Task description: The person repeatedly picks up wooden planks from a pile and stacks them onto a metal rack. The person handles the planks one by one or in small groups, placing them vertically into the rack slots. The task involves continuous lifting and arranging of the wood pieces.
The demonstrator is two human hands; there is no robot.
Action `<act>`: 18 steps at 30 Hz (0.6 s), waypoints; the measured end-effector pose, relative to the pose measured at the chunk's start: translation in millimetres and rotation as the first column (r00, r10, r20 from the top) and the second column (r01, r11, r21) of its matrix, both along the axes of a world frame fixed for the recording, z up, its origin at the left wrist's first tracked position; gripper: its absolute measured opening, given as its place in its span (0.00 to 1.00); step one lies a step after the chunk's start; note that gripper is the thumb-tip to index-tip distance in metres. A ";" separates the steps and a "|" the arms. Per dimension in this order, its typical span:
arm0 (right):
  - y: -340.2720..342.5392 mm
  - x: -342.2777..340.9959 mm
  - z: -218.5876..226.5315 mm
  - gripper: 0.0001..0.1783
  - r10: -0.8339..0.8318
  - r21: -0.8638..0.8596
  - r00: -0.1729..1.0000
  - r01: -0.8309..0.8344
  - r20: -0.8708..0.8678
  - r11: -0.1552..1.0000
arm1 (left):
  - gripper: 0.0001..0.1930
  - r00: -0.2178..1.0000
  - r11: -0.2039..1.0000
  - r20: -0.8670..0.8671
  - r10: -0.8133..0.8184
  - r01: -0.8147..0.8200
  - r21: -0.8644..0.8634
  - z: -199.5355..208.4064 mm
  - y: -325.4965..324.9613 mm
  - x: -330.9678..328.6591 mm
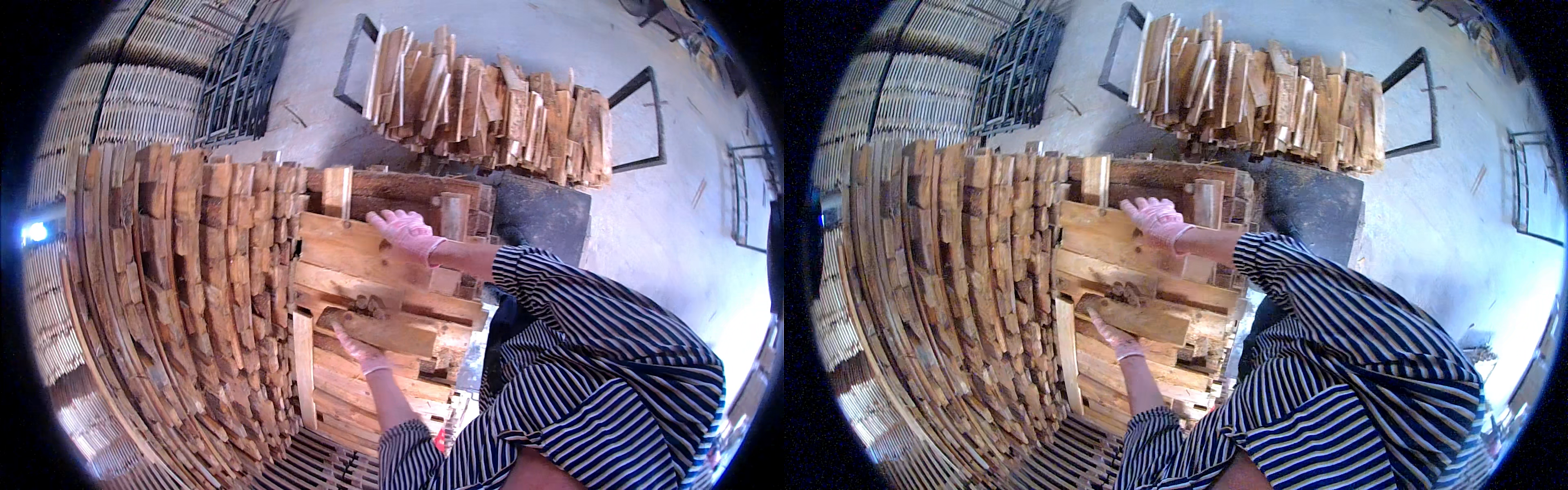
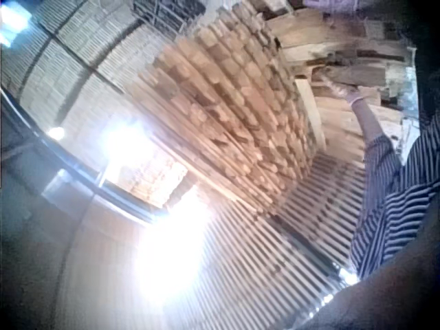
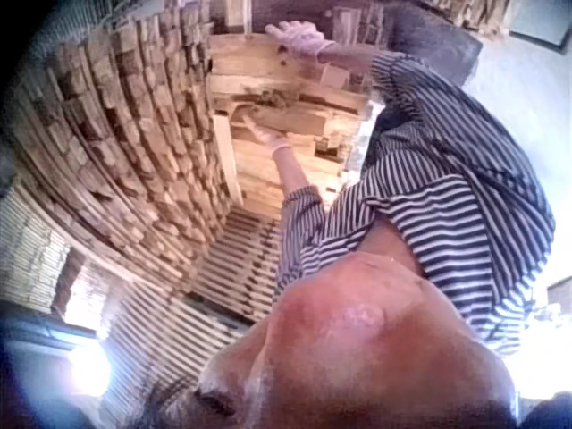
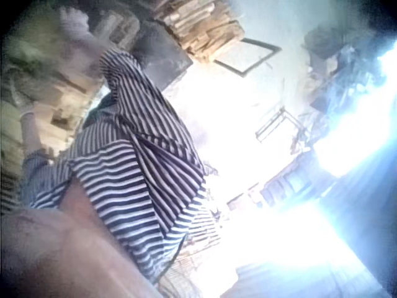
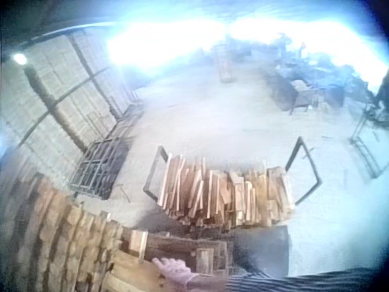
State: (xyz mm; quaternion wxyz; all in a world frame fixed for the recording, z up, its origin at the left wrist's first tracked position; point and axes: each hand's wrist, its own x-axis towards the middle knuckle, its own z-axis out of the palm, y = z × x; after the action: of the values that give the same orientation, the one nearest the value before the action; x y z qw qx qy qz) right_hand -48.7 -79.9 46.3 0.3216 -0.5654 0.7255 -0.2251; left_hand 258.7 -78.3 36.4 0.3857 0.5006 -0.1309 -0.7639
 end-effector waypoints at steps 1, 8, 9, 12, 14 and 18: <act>6.2 -9.5 2.1 0.54 0.033 -0.044 0.999 -0.035 -0.028 0.998 | 0.45 0.988 0.997 0.142 -0.067 0.073 -0.036 4.6 -0.8 2.7; 58.7 -128.5 -25.2 0.51 0.486 0.044 0.643 -0.576 -0.591 0.816 | 0.63 -0.126 0.757 0.960 -0.249 0.593 0.274 87.6 19.3 -0.7; 62.8 -135.0 -34.6 0.42 0.426 -0.068 0.604 -0.625 -0.674 0.778 | 0.61 -0.401 0.722 0.915 0.036 0.644 0.254 87.5 21.4 -24.6; 50.9 -129.0 -60.8 0.20 0.250 -0.209 0.505 -0.687 -0.826 0.696 | 0.51 -0.039 0.548 0.999 -0.005 0.836 0.036 79.3 7.0 -110.3; 40.2 -124.5 -72.0 0.24 0.418 -0.067 0.505 -0.694 -0.755 0.717 | 0.37 0.049 0.203 0.990 0.134 0.976 -0.076 52.3 -9.1 -172.8; 39.4 -129.8 -72.7 0.19 0.533 -0.017 0.527 -0.721 -0.662 0.693 | 0.29 -0.295 -0.004 0.919 0.262 0.952 0.307 4.1 -36.1 -228.0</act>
State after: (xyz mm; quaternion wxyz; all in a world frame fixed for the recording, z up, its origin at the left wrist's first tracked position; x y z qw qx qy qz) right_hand -178.5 -40.5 -26.4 0.0425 -0.8706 0.4902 -0.0006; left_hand 30.7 -114.4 40.5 -0.0981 0.3865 -0.9135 -0.0803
